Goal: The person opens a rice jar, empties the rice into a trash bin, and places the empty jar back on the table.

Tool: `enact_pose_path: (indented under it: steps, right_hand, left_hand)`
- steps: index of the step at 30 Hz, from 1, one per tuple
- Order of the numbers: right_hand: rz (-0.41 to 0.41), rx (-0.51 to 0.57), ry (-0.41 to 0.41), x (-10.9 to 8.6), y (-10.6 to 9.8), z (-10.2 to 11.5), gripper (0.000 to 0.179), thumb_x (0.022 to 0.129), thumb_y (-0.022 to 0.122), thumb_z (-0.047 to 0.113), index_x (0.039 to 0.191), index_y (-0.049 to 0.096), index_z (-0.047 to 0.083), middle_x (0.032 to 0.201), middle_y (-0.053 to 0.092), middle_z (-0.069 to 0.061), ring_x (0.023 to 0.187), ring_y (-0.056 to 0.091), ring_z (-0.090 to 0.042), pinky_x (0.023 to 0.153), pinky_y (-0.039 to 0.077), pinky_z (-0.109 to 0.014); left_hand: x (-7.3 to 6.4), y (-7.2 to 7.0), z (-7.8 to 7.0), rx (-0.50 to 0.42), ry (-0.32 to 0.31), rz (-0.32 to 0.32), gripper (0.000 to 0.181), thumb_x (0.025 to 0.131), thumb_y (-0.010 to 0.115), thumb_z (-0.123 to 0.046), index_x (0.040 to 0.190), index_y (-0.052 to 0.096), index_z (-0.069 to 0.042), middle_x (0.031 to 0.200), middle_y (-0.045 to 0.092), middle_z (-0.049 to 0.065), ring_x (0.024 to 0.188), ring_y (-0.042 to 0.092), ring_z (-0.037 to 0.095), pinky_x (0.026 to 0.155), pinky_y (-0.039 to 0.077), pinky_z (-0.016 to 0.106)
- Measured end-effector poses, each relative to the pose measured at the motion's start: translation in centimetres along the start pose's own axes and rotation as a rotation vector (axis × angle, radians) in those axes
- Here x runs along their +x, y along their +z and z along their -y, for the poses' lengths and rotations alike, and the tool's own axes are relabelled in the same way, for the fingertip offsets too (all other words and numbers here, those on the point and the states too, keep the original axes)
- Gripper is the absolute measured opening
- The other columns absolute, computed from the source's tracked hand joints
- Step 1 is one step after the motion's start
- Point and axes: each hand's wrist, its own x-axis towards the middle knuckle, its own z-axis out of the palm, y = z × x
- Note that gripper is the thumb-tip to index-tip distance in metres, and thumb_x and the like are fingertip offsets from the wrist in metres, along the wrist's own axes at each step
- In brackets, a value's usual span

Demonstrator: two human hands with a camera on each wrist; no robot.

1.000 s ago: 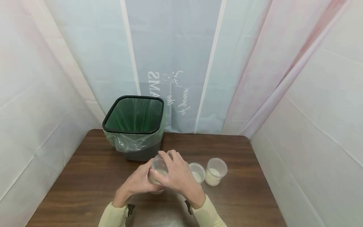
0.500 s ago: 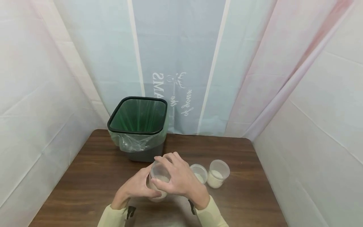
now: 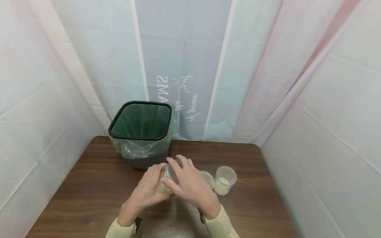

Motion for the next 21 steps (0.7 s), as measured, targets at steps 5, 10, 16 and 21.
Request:
enact_pose_path:
  steps: [5,10,16,21]
  right_hand:
    - [0.019,-0.074,0.136,-0.4,-0.2,0.0,0.063,0.096,0.046,0.061,0.149,0.038,0.029,0.136,0.051,-0.009,0.114,0.058,-0.024,0.057,0.05,-0.035]
    - [0.025,-0.061,0.203,-0.4,-0.2,0.0,0.063,0.095,0.049,0.06,0.148,0.04,0.027,0.123,0.053,-0.009,0.101,0.058,-0.022,0.055,0.046,-0.033]
    - [-0.01,-0.015,0.232,-0.4,-0.3,0.1,0.059,0.093,0.054,0.057,0.146,0.043,0.032,0.119,0.052,-0.007,0.095,0.057,-0.019,0.061,0.048,-0.031]
    - [-0.065,-0.031,0.196,-0.3,-0.2,0.0,0.061,0.089,0.06,0.055,0.143,0.046,0.032,0.117,0.053,-0.007,0.09,0.058,-0.018,0.059,0.047,-0.028]
  left_hand:
    - [0.4,0.7,-0.8,0.081,0.031,-0.107,0.09,0.057,0.088,-0.054,0.125,0.054,-0.007,0.11,0.058,0.007,0.093,0.056,0.026,0.076,0.048,0.038]
    - [0.5,1.1,-0.9,0.081,0.051,-0.133,0.09,0.055,0.088,-0.053,0.124,0.054,-0.005,0.109,0.059,0.009,0.092,0.056,0.027,0.075,0.047,0.037]
    - [0.6,1.2,-0.8,0.026,0.038,-0.11,0.091,0.053,0.09,-0.051,0.124,0.053,-0.006,0.11,0.058,0.007,0.095,0.054,0.024,0.076,0.045,0.034]
    - [0.9,0.6,-0.5,-0.028,0.031,-0.05,0.09,0.056,0.089,-0.05,0.126,0.052,-0.008,0.114,0.057,0.004,0.1,0.054,0.02,0.083,0.046,0.035]
